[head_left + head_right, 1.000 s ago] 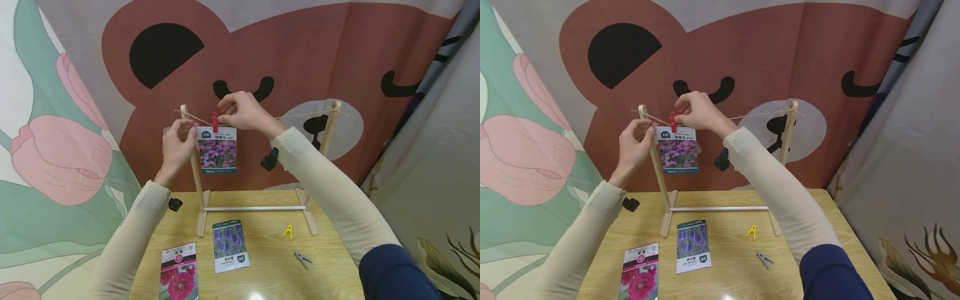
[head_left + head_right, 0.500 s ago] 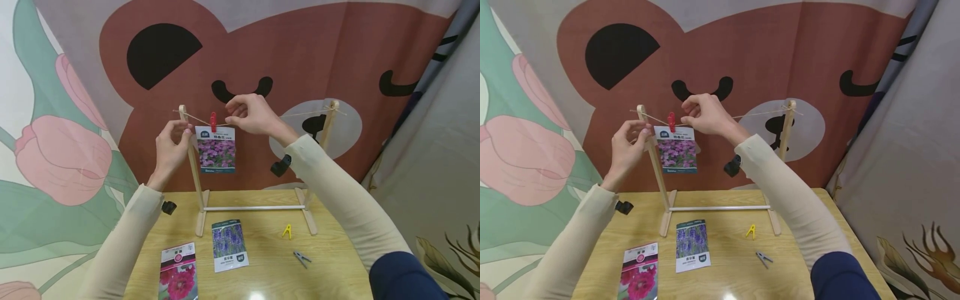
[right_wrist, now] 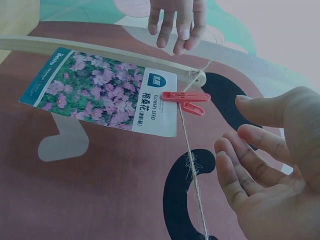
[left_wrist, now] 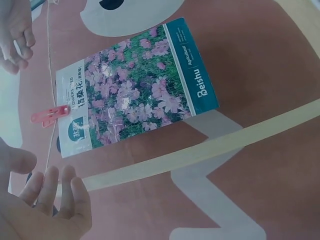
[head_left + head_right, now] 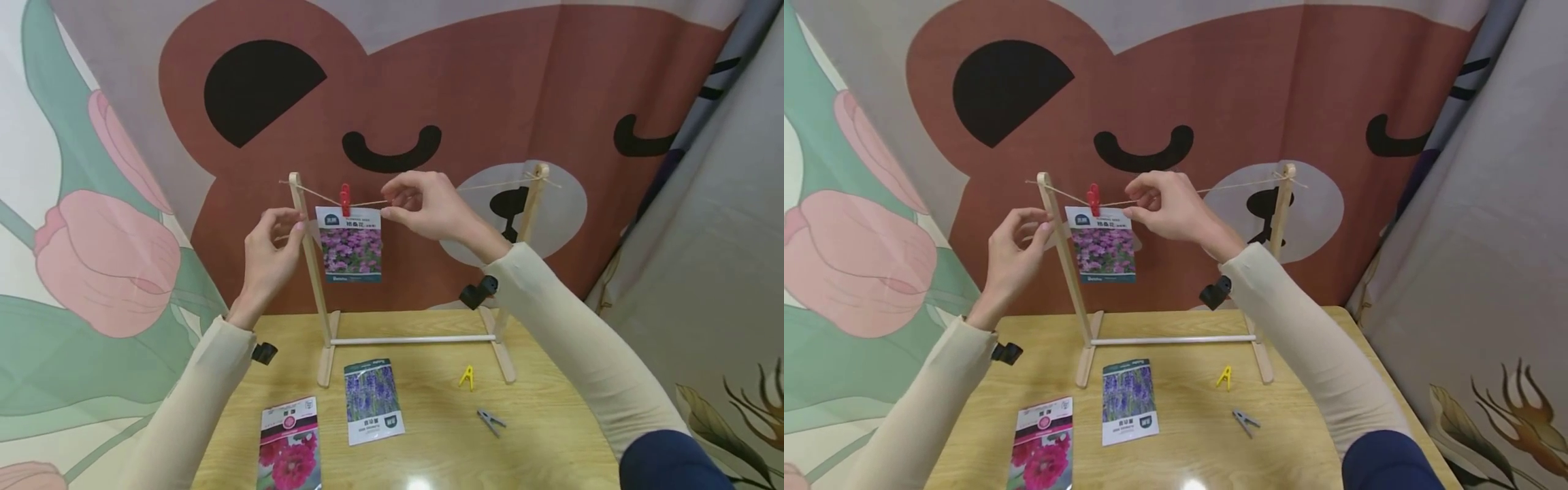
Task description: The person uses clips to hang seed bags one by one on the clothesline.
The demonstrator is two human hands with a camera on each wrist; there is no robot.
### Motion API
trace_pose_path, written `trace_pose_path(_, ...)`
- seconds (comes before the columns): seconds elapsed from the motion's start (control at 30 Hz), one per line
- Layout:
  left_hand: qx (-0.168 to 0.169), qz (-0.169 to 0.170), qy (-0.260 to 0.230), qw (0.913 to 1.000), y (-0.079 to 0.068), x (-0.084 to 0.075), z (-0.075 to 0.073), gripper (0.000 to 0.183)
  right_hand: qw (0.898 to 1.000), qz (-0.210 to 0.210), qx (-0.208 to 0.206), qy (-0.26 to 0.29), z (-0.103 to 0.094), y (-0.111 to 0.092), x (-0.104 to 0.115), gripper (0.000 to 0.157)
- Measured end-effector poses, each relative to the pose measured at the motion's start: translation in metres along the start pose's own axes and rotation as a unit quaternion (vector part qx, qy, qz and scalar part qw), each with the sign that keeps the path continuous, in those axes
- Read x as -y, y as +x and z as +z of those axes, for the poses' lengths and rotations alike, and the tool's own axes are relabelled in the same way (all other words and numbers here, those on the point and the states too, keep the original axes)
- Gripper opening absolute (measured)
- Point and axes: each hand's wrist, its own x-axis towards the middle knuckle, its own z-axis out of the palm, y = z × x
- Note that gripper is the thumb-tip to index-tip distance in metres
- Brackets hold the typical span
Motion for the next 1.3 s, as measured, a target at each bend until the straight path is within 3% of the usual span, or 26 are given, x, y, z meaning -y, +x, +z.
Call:
trace_pose_path(0.3, 0.013, 0.004, 0.029, 0.9995, -0.014, 0.004, -0.011, 0.029, 1.000, -0.004, -0.002, 0.002, -0.002, -0.025, -0.003, 0.029)
trace_pose_path(0.63, 0.027, 0.001, 0.039, 0.9989, -0.032, 0.012, -0.022, 0.030, 0.999, -0.045, -0.004, -0.003, 0.001, -0.059, -0.019, 0.030)
trace_pose_path(0.83, 0.035, 0.006, 0.040, 0.9986, -0.044, 0.015, -0.022, 0.030, 0.999, -0.033, -0.004, -0.004, 0.002, -0.081, -0.035, 0.030)
trace_pose_path(1.1, 0.044, 0.043, 0.055, 0.9966, -0.063, 0.019, -0.017, 0.026, 0.999, -0.037, -0.012, -0.007, 0.010, -0.108, -0.052, 0.029)
trace_pose_path(1.3, 0.069, 0.035, 0.044, 0.9960, -0.076, 0.025, -0.013, 0.026, 1.000, -0.025, -0.010, -0.014, 0.016, -0.128, -0.059, 0.028)
